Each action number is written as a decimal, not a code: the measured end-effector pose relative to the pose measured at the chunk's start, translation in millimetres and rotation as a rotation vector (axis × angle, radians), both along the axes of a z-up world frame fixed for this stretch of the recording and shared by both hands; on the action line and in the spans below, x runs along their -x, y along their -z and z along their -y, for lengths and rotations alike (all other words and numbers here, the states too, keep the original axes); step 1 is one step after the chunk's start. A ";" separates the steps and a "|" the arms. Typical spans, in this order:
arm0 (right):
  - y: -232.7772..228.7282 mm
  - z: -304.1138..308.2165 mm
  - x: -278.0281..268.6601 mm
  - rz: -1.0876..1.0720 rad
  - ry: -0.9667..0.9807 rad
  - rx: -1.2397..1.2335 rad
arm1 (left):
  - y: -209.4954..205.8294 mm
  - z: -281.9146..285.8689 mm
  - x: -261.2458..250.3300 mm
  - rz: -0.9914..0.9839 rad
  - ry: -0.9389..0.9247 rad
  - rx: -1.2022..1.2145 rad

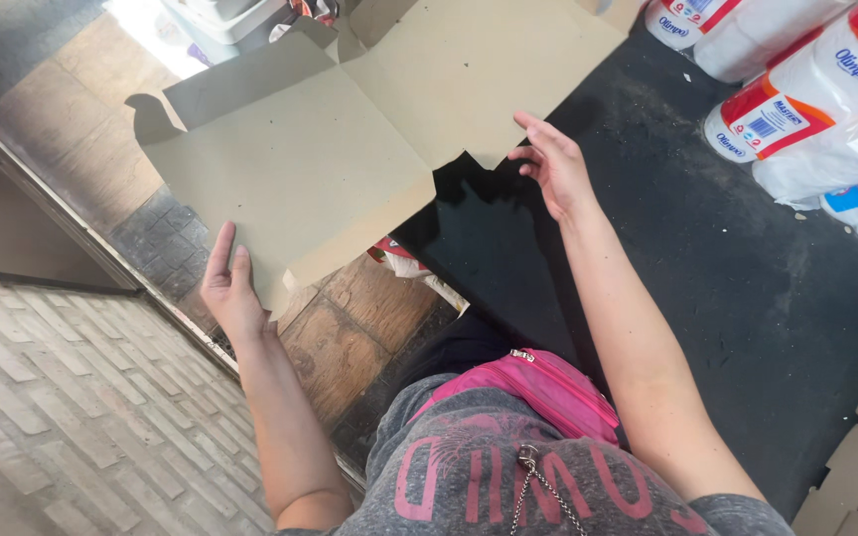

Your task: The person folds cardboard boxes by hand on a black table, pressing down the sides and securing the tabs for several boxes.

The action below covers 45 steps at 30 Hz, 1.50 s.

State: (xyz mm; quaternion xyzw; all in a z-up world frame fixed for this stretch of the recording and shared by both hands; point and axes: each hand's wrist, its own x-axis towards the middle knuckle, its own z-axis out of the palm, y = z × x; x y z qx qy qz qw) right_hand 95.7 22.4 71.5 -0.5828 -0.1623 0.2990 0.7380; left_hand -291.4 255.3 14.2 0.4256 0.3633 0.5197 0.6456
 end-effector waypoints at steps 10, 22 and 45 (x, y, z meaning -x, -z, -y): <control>90.7 -39.6 16.3 0.162 -0.080 0.106 | 61.4 28.4 -71.1 -0.022 -0.170 0.058; 75.9 1.7 68.8 0.186 -0.256 0.207 | -3.0 76.4 -96.5 -0.240 -0.053 -0.035; -3.7 404.1 240.3 0.256 1.208 0.423 | -3.8 304.2 -316.3 -0.146 1.200 -1.148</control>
